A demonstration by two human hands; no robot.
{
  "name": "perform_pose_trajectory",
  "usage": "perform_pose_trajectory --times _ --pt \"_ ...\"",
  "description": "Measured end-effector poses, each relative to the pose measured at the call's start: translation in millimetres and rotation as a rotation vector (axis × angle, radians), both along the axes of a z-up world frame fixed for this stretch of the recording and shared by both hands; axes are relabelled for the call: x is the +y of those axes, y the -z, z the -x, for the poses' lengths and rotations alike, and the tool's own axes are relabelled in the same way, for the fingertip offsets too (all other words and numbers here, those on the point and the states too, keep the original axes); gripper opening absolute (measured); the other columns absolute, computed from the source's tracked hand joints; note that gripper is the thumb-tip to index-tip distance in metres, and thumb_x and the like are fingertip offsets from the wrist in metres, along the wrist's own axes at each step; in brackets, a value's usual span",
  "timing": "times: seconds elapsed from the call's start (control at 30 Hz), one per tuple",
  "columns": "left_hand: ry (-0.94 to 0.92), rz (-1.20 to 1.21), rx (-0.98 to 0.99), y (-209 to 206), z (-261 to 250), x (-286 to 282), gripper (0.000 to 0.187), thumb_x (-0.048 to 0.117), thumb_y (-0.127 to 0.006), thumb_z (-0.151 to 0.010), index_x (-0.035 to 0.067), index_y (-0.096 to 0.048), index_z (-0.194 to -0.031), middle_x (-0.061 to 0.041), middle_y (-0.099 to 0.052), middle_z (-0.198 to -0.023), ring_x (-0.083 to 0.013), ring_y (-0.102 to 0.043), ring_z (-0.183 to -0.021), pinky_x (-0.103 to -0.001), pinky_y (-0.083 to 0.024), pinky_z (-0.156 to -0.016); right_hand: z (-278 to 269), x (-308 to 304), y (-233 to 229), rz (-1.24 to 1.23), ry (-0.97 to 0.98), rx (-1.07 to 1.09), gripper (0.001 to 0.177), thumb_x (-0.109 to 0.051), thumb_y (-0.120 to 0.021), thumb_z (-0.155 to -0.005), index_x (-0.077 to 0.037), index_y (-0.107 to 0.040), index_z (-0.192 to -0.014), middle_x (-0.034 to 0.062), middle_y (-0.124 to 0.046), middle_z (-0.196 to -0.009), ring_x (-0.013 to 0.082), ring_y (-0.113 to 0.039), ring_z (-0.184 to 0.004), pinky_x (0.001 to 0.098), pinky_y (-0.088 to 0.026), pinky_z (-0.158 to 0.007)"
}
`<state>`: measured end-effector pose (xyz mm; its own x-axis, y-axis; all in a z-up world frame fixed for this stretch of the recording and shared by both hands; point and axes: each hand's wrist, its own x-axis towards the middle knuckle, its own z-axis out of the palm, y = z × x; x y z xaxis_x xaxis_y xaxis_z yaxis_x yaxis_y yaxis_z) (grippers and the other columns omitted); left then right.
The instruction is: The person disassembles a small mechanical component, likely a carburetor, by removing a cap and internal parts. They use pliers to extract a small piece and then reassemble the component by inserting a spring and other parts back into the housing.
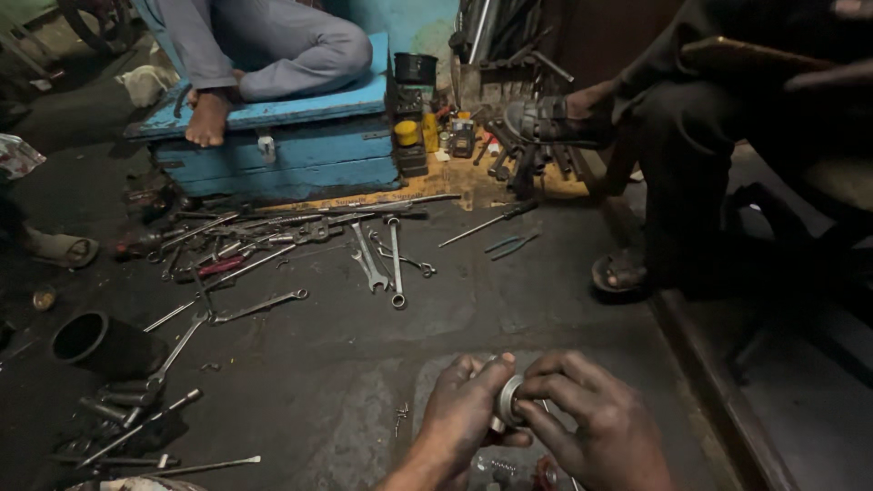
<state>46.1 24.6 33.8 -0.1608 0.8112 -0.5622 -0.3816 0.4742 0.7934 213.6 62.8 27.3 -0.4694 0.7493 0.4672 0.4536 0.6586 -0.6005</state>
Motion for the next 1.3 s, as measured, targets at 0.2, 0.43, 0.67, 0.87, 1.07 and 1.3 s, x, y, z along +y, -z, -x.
perform_pose_trajectory --times 0.2,0.43,0.67,0.87,1.07,1.3 --pt "0.037 0.029 0.030 -9.8 0.8 -4.5 0.033 0.039 -0.063 -0.097 0.007 -0.056 -0.102 -0.006 -0.065 -0.077 -0.0131 -0.064 -0.061 -0.027 -0.051 -0.045 -0.7 0.0 -6.9 0.072 -0.165 0.098 0.017 -0.013 -0.083 -0.075 -0.012 -0.079 -0.091 0.0024 -0.075 -0.096 0.0152 -0.079 -0.082 0.0304 -0.064 -0.065" --pt "0.021 -0.007 0.079 -2.0 3.7 -12.1 0.033 0.039 -0.061 -0.096 0.006 -0.058 -0.097 -0.006 -0.066 -0.075 -0.0141 -0.062 -0.058 -0.028 -0.051 -0.042 5.3 -5.0 -13.5 0.106 -0.135 0.055 0.029 -0.014 -0.084 -0.074 -0.007 -0.072 -0.100 0.0042 -0.075 -0.091 0.0154 -0.076 -0.075 0.0307 -0.059 -0.063" --pt "0.013 -0.013 0.117 5.2 9.9 -16.7 0.033 0.039 -0.062 -0.097 0.007 -0.056 -0.094 -0.006 -0.066 -0.075 -0.0129 -0.063 -0.059 -0.028 -0.051 -0.042 14.9 -6.3 -15.4 0.172 -0.193 0.017 0.033 -0.018 -0.085 -0.074 -0.007 -0.072 -0.103 0.0040 -0.077 -0.093 0.0154 -0.076 -0.079 0.0315 -0.060 -0.068" --pt "0.014 -0.005 0.239 3.1 9.6 -19.3 0.034 0.040 -0.062 -0.095 0.006 -0.057 -0.091 -0.005 -0.067 -0.075 -0.0134 -0.063 -0.059 -0.029 -0.050 -0.041 16.0 -4.0 -14.0 0.615 -0.098 -0.013 0.037 -0.017 -0.085 -0.072 -0.011 -0.075 -0.107 0.0019 -0.078 -0.091 0.0104 -0.080 -0.077 0.0284 -0.063 -0.067" --pt "0.010 0.013 0.269 1.8 10.3 -19.5 0.035 0.040 -0.062 -0.096 0.006 -0.056 -0.091 -0.007 -0.067 -0.076 -0.0135 -0.063 -0.060 -0.029 -0.050 -0.042 19.3 -11.0 -4.2 0.777 -0.015 0.060 0.038 -0.016 -0.084 -0.076 -0.011 -0.072 -0.112 0.0044 -0.077 -0.097 0.0132 -0.075 -0.080 0.0306 -0.062 -0.065" --pt "-0.059 -0.055 0.017 -7.3 18.9 -17.3 0.033 0.038 -0.058 -0.099 0.006 -0.058 -0.099 -0.007 -0.070 -0.079 -0.0161 -0.070 -0.062 -0.029 -0.054 -0.044 10.9 -3.7 0.4 0.446 -0.112 0.157 0.027 -0.013 -0.075 -0.084 -0.006 -0.070 -0.110 0.0042 -0.077 -0.105 0.0124 -0.075 -0.087 0.0286 -0.061 -0.073"
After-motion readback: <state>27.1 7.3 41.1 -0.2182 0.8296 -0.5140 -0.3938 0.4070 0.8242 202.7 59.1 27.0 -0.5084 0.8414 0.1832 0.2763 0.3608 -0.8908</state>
